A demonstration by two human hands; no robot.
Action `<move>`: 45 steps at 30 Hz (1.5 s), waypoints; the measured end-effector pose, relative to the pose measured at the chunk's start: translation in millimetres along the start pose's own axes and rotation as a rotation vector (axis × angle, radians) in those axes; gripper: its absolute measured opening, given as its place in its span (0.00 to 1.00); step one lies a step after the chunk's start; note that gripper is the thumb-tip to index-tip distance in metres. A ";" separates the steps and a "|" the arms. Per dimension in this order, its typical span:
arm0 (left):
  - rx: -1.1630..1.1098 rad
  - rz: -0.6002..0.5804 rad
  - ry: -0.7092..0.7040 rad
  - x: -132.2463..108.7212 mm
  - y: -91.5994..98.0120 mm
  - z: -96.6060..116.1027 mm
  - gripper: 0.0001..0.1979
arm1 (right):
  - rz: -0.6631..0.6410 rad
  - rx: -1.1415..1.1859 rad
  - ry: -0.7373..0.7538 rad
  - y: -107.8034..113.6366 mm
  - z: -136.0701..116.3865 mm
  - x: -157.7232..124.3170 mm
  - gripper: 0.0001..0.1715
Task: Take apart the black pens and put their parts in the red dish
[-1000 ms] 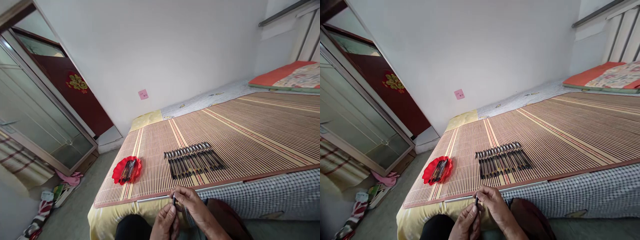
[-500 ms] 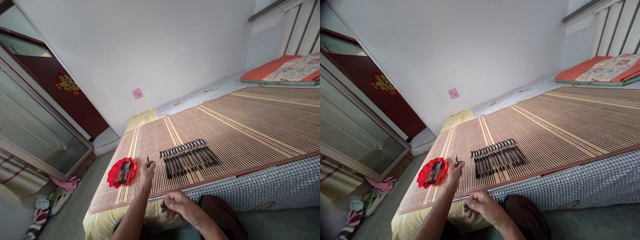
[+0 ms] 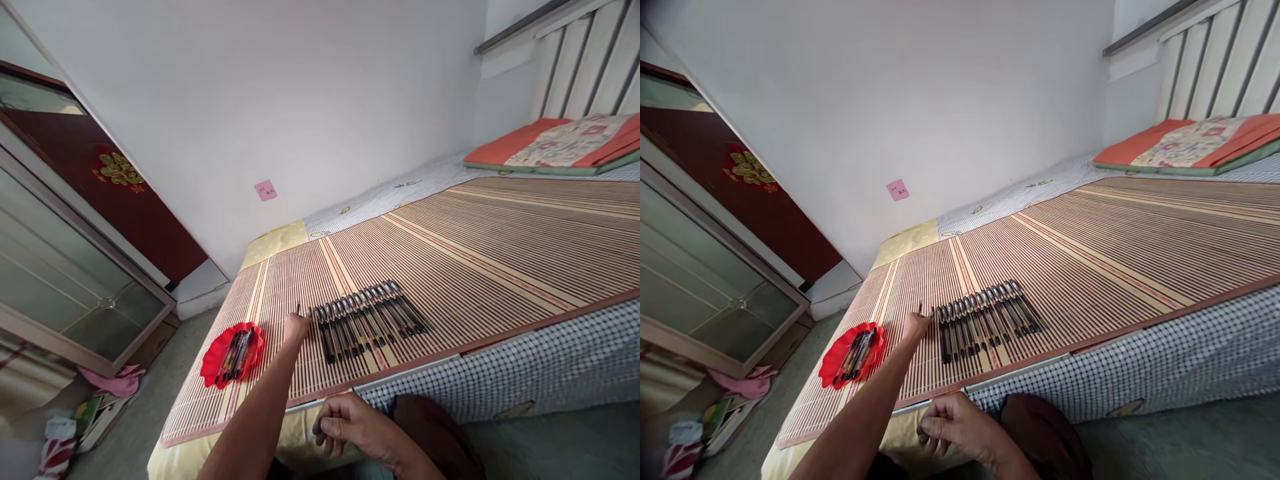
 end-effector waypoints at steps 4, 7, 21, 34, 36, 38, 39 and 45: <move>-0.233 -0.070 -0.034 -27.0 11.6 -12.6 0.13 | 0.009 -0.018 0.018 -0.1 -2.9 -1.3 0.37; -0.437 -0.113 -0.119 -71.2 25.8 -31.8 0.21 | 0.056 -0.023 0.061 3.4 -10.1 -3.4 0.34; -0.844 -0.380 -0.140 -236.2 16.5 -108.2 0.23 | 0.288 -0.153 0.200 -3.7 -15.6 -20.0 0.27; -0.627 -0.373 -0.327 -259.5 50.1 -97.0 0.36 | 0.719 -0.102 0.316 7.2 -48.9 -52.4 0.32; -0.591 -0.382 -0.349 -264.1 51.9 -93.8 0.35 | 0.709 -0.133 0.329 1.7 -57.3 -54.3 0.31; -0.545 -0.384 -0.370 -267.2 52.8 -91.2 0.34 | 0.680 -0.153 0.323 -4.3 -62.5 -54.3 0.32; -0.523 -0.383 -0.381 -268.2 53.1 -90.4 0.34 | 0.664 -0.163 0.318 -7.0 -64.0 -53.9 0.32; -0.458 -0.386 -0.415 -270.4 53.3 -90.1 0.30 | 0.617 -0.179 0.316 -11.3 -65.1 -52.9 0.30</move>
Point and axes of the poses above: each hand's wrist, its own x-axis towards the middle knuckle, its own y-axis out of the back of the hand, z = x × y, the point moved 7 cm from there along x, towards the middle knuckle
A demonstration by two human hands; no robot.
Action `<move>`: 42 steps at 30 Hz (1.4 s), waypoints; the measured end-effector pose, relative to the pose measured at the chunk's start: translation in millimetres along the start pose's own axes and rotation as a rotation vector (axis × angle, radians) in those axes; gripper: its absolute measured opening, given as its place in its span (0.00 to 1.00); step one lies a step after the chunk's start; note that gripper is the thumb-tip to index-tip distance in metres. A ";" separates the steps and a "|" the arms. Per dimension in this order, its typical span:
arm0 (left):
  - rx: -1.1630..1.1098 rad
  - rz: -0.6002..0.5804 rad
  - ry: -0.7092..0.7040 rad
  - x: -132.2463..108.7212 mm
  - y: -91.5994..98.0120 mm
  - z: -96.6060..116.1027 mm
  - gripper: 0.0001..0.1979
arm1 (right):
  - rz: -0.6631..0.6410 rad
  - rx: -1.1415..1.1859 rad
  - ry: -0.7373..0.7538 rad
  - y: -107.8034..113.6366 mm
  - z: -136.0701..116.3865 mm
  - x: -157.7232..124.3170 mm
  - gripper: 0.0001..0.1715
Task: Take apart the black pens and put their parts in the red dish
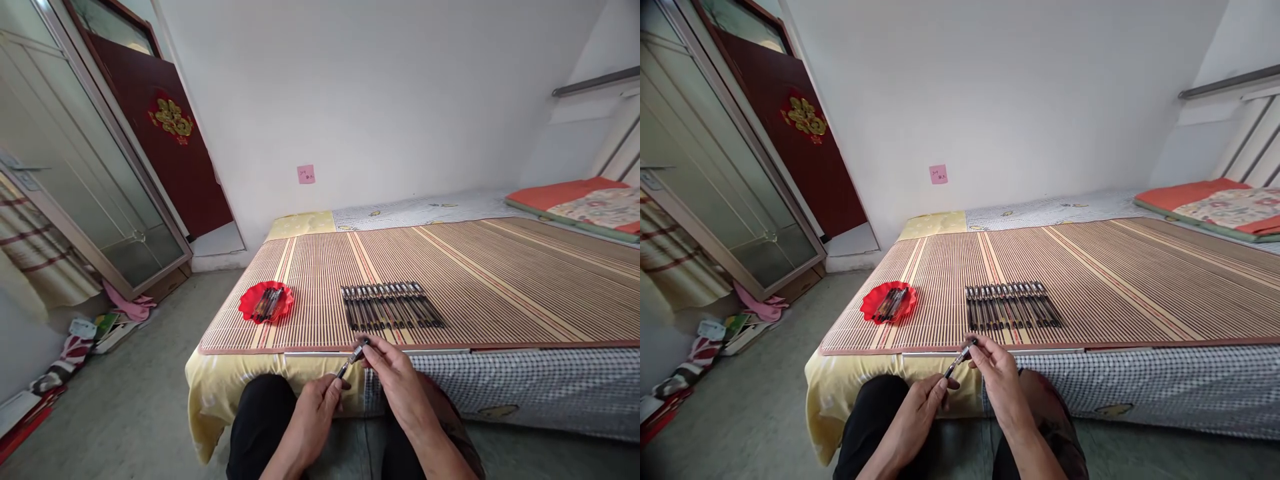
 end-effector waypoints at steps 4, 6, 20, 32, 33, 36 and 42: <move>-0.039 0.000 -0.004 -1.6 -0.1 4.2 0.27 | 0.005 0.021 0.001 3.3 -3.7 1.2 0.30; -0.062 -0.012 -0.006 -2.3 -1.6 8.2 0.26 | -0.014 -0.006 -0.001 2.7 -7.5 1.3 0.31; -0.186 0.044 0.025 2.5 8.5 11.6 0.13 | -0.306 -0.033 -0.073 -37.3 3.2 -11.7 0.29; -0.373 0.156 0.027 3.0 -0.2 -12.4 0.25 | -0.280 -0.112 -0.085 -37.7 31.2 -6.0 0.33; -0.374 0.152 0.023 3.5 -1.7 -14.4 0.27 | -0.281 -0.111 -0.100 -35.6 35.0 -4.6 0.33; -0.350 0.135 0.020 7.4 -4.9 -21.3 0.29 | -0.279 -0.109 -0.111 -28.5 46.1 -1.0 0.34; -0.229 0.407 0.060 28.6 49.9 -39.4 0.31 | -0.379 -0.101 -0.183 -22.6 89.7 -2.6 0.37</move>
Point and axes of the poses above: each hand's wrist, its own x-axis towards the middle knuckle, its own y-axis out of the back of the hand, z = x × y, the point moved 7 cm from there along x, towards the middle knuckle
